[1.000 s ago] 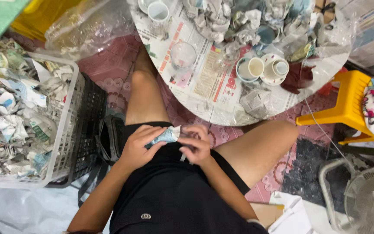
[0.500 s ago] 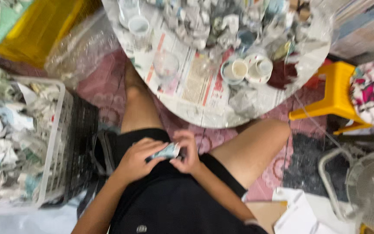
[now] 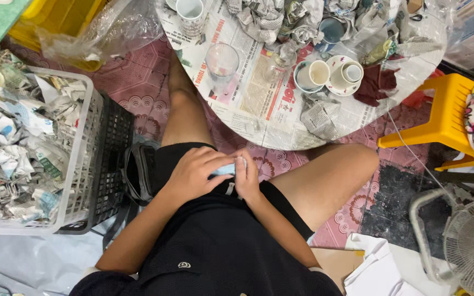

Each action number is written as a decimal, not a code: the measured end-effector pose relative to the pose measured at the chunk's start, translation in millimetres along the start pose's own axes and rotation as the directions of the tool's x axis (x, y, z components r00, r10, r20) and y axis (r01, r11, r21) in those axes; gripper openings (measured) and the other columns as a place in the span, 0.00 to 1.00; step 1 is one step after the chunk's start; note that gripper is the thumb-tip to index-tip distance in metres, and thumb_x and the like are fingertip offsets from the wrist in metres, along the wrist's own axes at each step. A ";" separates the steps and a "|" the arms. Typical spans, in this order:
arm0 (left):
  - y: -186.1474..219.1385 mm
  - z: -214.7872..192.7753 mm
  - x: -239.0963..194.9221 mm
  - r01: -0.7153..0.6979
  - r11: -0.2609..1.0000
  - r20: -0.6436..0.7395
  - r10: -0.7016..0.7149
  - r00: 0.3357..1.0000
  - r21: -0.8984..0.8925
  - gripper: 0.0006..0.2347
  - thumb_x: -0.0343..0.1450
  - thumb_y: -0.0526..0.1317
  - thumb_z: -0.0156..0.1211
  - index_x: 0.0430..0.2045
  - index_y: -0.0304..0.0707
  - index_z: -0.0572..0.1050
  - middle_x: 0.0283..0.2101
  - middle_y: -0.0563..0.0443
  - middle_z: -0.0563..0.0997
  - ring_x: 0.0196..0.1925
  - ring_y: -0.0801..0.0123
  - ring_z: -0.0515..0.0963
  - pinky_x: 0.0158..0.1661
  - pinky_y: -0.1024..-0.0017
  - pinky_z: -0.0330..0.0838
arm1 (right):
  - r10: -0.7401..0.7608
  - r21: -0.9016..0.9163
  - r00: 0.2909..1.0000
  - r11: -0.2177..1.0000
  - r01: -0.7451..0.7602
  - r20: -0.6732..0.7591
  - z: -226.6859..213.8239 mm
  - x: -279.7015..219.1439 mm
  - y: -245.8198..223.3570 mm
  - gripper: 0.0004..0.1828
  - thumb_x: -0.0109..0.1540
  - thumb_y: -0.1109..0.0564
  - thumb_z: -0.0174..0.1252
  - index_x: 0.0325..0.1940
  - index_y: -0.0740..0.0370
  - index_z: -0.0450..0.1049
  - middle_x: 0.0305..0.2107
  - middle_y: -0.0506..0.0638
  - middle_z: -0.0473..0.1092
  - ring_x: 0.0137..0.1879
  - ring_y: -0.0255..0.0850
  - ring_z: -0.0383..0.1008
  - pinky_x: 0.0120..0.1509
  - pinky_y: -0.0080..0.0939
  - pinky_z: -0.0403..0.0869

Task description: The person sits on the floor and repeatedly wraps small plastic cups with newspaper sheets. They pick up a cup, fold a newspaper sheet around it, and place the wrapped bundle into a nearby basket. The process is repeated for multiple cups.

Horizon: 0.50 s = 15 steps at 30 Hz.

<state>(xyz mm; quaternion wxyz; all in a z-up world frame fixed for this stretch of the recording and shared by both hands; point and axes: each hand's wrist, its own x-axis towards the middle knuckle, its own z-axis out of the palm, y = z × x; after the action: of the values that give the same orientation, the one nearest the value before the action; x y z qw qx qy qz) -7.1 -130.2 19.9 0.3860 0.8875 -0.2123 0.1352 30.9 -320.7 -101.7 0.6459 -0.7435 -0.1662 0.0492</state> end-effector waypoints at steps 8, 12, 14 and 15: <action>0.8 46.0 -15.3 0.233 0.646 -0.178 -0.505 0.844 -0.727 0.06 0.77 0.35 0.54 0.38 0.32 0.77 0.39 0.49 0.81 0.44 0.73 0.79 0.48 0.74 0.72 | -0.366 0.010 0.921 0.929 0.370 -0.134 5.7 -7.8 -5.6 0.25 0.75 0.41 0.42 0.46 0.67 0.67 0.38 0.56 0.71 0.43 0.45 0.73 0.52 0.41 0.72; -10.7 53.2 -10.0 0.229 0.297 0.014 -0.582 0.813 -0.927 0.03 0.75 0.34 0.58 0.35 0.32 0.75 0.37 0.48 0.80 0.41 0.72 0.78 0.45 0.73 0.71 | -0.618 -0.164 0.779 0.784 0.599 -0.107 -1.4 4.2 2.6 0.27 0.73 0.36 0.46 0.47 0.66 0.69 0.34 0.60 0.73 0.36 0.49 0.75 0.44 0.44 0.73; -10.6 54.6 -3.8 0.154 0.062 0.084 -0.612 0.786 -0.986 0.02 0.73 0.33 0.58 0.35 0.34 0.73 0.35 0.48 0.79 0.41 0.69 0.79 0.46 0.71 0.72 | -0.658 -0.154 0.741 0.752 0.641 -0.134 0.4 10.6 13.1 0.28 0.71 0.35 0.48 0.48 0.65 0.69 0.33 0.60 0.72 0.34 0.49 0.74 0.41 0.44 0.72; -6.7 57.9 -0.3 0.086 -0.051 0.099 -0.632 0.769 -0.995 0.02 0.72 0.33 0.58 0.35 0.36 0.72 0.34 0.47 0.79 0.41 0.68 0.80 0.46 0.70 0.73 | -0.646 -0.137 0.749 0.763 0.631 -0.145 0.3 11.7 17.8 0.29 0.70 0.34 0.49 0.47 0.65 0.70 0.32 0.59 0.71 0.34 0.47 0.73 0.39 0.43 0.71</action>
<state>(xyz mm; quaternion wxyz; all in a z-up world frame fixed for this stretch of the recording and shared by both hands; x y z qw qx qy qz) 0.3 -169.0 -22.9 0.9303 0.3550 0.0899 0.0214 45.1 -318.8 -117.5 0.6061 -0.6681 -0.3517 -0.2501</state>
